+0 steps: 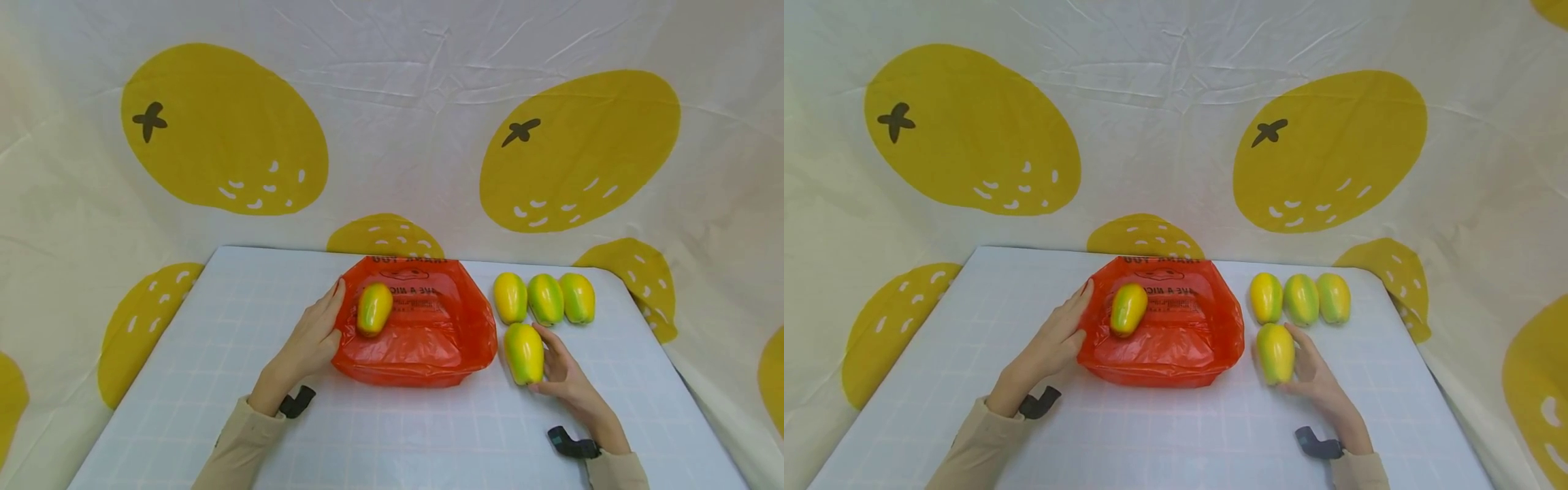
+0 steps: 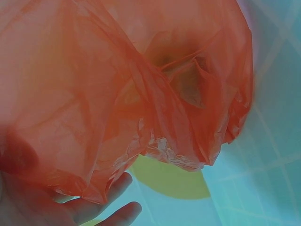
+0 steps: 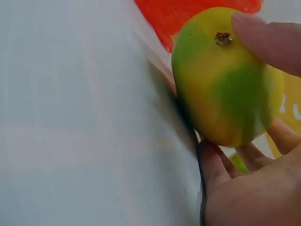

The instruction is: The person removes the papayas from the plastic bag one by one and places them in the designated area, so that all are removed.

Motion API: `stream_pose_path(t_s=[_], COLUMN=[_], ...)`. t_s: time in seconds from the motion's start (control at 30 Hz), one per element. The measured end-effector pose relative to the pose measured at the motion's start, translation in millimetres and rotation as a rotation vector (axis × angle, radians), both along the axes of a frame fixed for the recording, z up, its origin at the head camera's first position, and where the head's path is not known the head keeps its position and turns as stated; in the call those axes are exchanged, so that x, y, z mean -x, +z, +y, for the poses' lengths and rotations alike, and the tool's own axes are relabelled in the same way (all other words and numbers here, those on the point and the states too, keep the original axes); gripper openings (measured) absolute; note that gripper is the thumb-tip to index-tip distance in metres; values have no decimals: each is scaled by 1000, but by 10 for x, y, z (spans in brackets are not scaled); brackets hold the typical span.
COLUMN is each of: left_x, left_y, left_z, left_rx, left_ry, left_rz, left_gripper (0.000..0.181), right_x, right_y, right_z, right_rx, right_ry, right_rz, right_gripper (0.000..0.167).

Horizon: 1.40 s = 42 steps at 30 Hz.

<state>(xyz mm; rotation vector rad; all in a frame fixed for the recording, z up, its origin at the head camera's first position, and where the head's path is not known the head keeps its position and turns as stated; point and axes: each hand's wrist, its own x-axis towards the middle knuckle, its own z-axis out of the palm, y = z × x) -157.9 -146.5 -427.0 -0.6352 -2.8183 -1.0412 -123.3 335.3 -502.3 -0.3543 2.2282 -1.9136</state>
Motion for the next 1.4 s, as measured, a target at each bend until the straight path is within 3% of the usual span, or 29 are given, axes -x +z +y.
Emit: stream_pose_path(t_s=[0.1, 0.37, 0.6, 0.9, 1.07, 1.4], left_x=[-5, -5, -2, 6, 5, -5], left_y=[-2, -7, -16, 9, -8, -5], left_z=[-2, 6, 8, 4, -3, -1], left_rx=[0, -1, 3, 9, 10, 8], left_ry=[-3, -13, -5, -6, -4, -7], left_rz=[3, 28, 11, 18, 20, 17], left_gripper=[79, 79, 78, 78, 78, 77], right_x=[-9, 1, -10, -11, -14, -18], right_y=[-9, -41, -32, -18, -2, -11], right_z=[6, 23, 28, -22, -70, -63], right_rx=[-10, 14, 3, -58, -44, -42], right_ry=[-6, 24, 22, -21, -36, -24], right_rz=[-27, 3, -20, -45, -63, -36], right_gripper=[109, 111, 114, 112, 112, 113])
